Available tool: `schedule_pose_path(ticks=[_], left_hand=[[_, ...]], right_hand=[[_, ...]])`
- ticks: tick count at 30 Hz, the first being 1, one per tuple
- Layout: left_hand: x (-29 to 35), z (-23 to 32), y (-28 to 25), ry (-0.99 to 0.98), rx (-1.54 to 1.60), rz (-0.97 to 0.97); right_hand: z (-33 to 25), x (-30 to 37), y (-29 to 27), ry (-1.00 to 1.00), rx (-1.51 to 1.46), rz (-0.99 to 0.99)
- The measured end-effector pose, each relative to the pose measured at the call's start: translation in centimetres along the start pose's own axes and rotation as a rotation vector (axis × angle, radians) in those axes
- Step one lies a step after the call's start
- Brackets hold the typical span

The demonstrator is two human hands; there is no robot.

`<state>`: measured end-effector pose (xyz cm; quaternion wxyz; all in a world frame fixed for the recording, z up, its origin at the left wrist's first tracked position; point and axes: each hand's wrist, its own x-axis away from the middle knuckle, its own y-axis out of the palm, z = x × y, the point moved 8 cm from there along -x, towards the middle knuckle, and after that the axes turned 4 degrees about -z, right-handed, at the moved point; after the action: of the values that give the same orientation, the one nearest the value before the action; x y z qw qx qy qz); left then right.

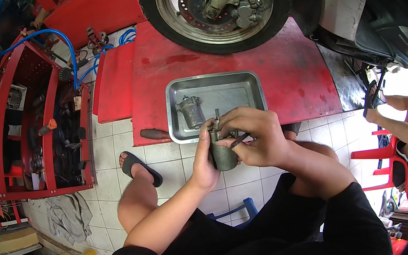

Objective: The person sits on a low stool and uses a screwdriver to disassemble a cylindrical motor component. They remove screws and internal parts, placing them into a metal tray. The person repeatedly inspects the component and uses the tool to pry or adjust internal mechanisms.

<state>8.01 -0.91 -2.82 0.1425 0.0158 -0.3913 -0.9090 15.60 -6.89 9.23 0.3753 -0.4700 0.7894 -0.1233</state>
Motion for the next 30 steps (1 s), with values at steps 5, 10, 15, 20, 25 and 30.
schedule_pose_path(ticks=[5, 10, 15, 20, 25, 30], left_hand=[[0.0, 0.17, -0.24, 0.028, -0.054, 0.011], [0.09, 0.27, -0.45, 0.043, -0.064, 0.022], [0.18, 0.35, -0.23, 0.055, -0.057, -0.021], [0.26, 0.24, 0.09, 0.037, -0.016, -0.021], [0.4, 0.06, 0.29, 0.008, 0.032, -0.042], [0.45, -0.2, 0.24, 0.001, 0.041, -0.02]], right_hand=[[-0.05, 0.66, 0.13, 0.013, 0.024, 0.062], [0.0, 0.62, 0.13, 0.035, -0.02, 0.058], [0.29, 0.68, 0.15, 0.039, -0.099, 0.05], [0.32, 0.63, 0.3, 0.067, -0.134, 0.058], [0.51, 0.43, 0.49, 0.083, -0.149, 0.061], [0.46, 0.7, 0.61, 0.104, -0.143, 0.064]])
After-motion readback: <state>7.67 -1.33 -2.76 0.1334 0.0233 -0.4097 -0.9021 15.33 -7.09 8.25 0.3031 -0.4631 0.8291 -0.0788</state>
